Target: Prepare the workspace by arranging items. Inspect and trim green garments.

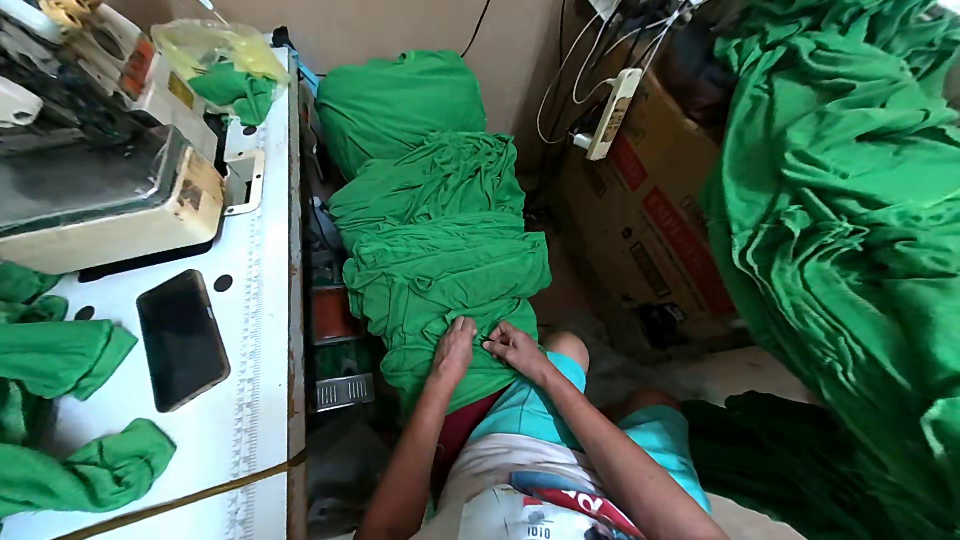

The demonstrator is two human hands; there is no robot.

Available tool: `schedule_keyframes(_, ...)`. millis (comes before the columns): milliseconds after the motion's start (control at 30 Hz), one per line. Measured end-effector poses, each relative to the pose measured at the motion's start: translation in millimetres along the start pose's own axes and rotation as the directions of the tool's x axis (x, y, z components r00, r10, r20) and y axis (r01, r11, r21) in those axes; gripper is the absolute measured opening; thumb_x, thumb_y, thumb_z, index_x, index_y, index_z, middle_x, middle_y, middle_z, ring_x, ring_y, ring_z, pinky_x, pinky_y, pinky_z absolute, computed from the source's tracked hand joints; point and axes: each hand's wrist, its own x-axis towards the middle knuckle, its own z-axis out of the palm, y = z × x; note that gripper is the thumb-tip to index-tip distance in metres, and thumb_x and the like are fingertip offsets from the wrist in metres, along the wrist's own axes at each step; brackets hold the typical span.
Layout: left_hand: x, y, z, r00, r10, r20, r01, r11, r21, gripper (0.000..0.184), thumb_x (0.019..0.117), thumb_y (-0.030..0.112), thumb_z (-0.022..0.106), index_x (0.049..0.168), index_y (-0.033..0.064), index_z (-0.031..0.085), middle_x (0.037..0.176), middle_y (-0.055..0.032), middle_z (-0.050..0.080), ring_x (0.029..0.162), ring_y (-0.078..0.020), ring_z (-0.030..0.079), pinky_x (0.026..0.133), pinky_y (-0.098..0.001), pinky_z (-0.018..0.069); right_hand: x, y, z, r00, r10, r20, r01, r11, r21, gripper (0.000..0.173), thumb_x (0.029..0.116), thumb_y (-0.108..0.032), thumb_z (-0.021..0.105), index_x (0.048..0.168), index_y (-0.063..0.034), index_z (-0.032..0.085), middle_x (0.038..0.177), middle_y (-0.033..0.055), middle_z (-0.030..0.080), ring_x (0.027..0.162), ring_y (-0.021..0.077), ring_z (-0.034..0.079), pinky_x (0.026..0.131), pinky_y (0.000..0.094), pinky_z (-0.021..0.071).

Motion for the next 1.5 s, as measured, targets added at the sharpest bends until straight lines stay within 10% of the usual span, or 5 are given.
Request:
schedule_keyframes(400, -1, -3, 1, 0.999, -0.020, -0.049, 0.015, 0.996, -0.087, 0.026, 0.1073, 0.007, 0.044, 0.126, -0.0034, 0.060, 0.143, -0.0218, 0.052, 0.116, -0.0326, 0.065, 0.098, -0.0429, 0.0548, 11, -13, 3, 0.998, 0.014, 0.063, 0.000, 0.973, -0.232, 0.028, 0.1049, -0.021, 0.057, 0.121, 0.0022, 0.058, 0.103, 0.0185, 0.068, 0.094, 0.0301, 0.069, 0.089, 0.0498, 0.0546)
schedule_keyframes(600, -22, -9, -7, 0.964, -0.090, -0.251, -0.037, 0.888, -0.458, 0.023, 0.1065, 0.005, 0.044, 0.117, -0.0092, 0.059, 0.130, -0.0249, 0.057, 0.094, -0.0266, 0.070, 0.082, -0.0393, 0.0608, 0, 1, -7, 0.997, -0.056, -0.051, 0.062, 0.991, 0.117, 0.037, 0.0963, -0.020, 0.070, 0.119, 0.0047, 0.054, 0.094, 0.0120, 0.061, 0.080, 0.0170, 0.059, 0.075, 0.0350, 0.0523)
schedule_keyframes(867, -97, -68, -7, 0.561, -0.359, -0.746, 0.182, 0.933, -0.312, 0.036, 0.1043, 0.020, 0.051, 0.123, -0.0090, 0.062, 0.135, -0.0274, 0.059, 0.129, -0.0434, 0.054, 0.108, -0.0622, 0.0375, -16, -9, -20, 0.997, 0.057, -0.055, -0.076, 0.888, -0.453, 0.028, 0.0952, -0.016, 0.067, 0.117, 0.0008, 0.069, 0.129, 0.0236, 0.061, 0.119, 0.0386, 0.061, 0.103, 0.0563, 0.0476)
schedule_keyframes(1100, -51, -12, -18, 0.937, 0.019, -0.349, -0.083, 0.982, -0.169, 0.040, 0.0983, 0.003, 0.057, 0.139, 0.0017, 0.058, 0.133, -0.0157, 0.065, 0.128, -0.0352, 0.058, 0.108, -0.0525, 0.0464, -20, 3, -25, 0.996, -0.056, -0.070, 0.033, 0.955, -0.296, 0.029, 0.1044, -0.012, 0.051, 0.129, 0.0041, 0.056, 0.117, 0.0233, 0.066, 0.111, 0.0356, 0.065, 0.099, 0.0527, 0.0502)
schedule_keyframes(1500, 10, -9, 2, 0.992, 0.024, -0.122, -0.005, 0.988, 0.153, 0.025, 0.1044, 0.017, 0.055, 0.123, 0.0079, 0.069, 0.123, -0.0103, 0.071, 0.132, -0.0308, 0.055, 0.121, -0.0607, 0.0174, 6, 5, -32, 0.988, 0.098, -0.117, -0.126, 0.956, -0.264, 0.030, 0.1061, -0.022, 0.055, 0.120, 0.0030, 0.064, 0.114, 0.0232, 0.067, 0.109, 0.0351, 0.065, 0.099, 0.0533, 0.0484)
